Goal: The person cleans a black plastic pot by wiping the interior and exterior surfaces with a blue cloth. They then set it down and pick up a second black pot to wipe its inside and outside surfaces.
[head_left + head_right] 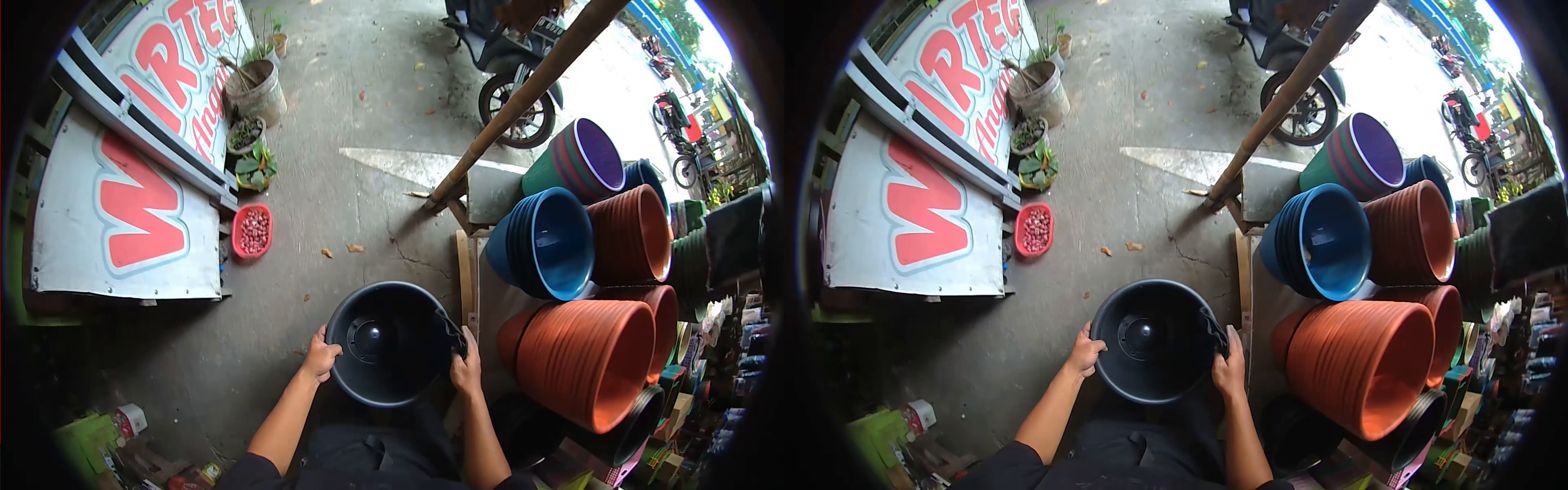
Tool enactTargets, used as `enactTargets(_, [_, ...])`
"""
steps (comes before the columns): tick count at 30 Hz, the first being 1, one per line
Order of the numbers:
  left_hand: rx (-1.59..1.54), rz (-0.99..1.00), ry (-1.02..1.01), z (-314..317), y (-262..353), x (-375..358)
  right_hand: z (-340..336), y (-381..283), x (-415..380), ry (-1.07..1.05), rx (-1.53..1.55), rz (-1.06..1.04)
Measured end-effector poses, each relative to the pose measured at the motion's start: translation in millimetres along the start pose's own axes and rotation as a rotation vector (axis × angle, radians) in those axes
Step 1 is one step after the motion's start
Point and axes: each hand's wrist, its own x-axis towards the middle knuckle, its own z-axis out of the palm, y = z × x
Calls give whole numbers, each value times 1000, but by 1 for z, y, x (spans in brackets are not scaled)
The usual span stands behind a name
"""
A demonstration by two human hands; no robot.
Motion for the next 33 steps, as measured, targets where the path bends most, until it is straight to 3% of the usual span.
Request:
enactTargets(2, [-20,35,10,4,17,-22,-12,-29,-14,-5,131,-29])
enactTargets(4, [-5,106,49,8,33,-46,-10,-59,-34,14,506,87])
enactTargets(6, [-11,149,19,16,45,-72,5,-78,-48,68,584,102])
enactTargets(8, [-13,190,-9,22,55,-97,23,-114,-54,131,541,20])
enactTargets(10, [61,294,-79,31,61,-117,52,-124,-56,35,497,45])
enactTargets(12, [46,280,-97,46,70,-144,102,-104,-46,-64,242,-55])
enactTargets(14, [9,370,-227,51,71,-162,136,-98,-30,-654,-290,-3])
enactTargets(15, [112,542,-244,56,80,-170,136,-111,-38,-648,-283,-14])
enactTargets(17, [43,506,-247,44,84,-172,125,-139,-56,-692,-402,-286])
enactTargets(18, [-38,454,-244,38,85,-174,124,-139,-60,-688,-404,-292])
enactTargets(21, [-50,407,-139,14,77,-178,105,-125,-67,-586,-547,-952])
enactTargets(22, [-36,396,-76,11,79,-182,98,-121,-64,-582,-543,-959])
enactTargets(24, [-40,414,-2,17,71,-188,87,-118,-60,-924,-632,-764])
enactTargets(25, [-89,410,3,18,65,-189,77,-132,-60,-923,-635,-764])
enactTargets(27, [-150,399,15,21,62,-193,53,-162,-58,-927,-742,-380])
enactTargets(29, [-169,390,-20,22,69,-198,41,-176,-52,-816,-786,-341])
enactTargets(31, [-200,354,-53,25,81,-207,46,-155,-40,-517,-625,-263])
enactTargets(33, [-162,392,-30,20,67,-201,59,-152,-34,-531,-572,-236])
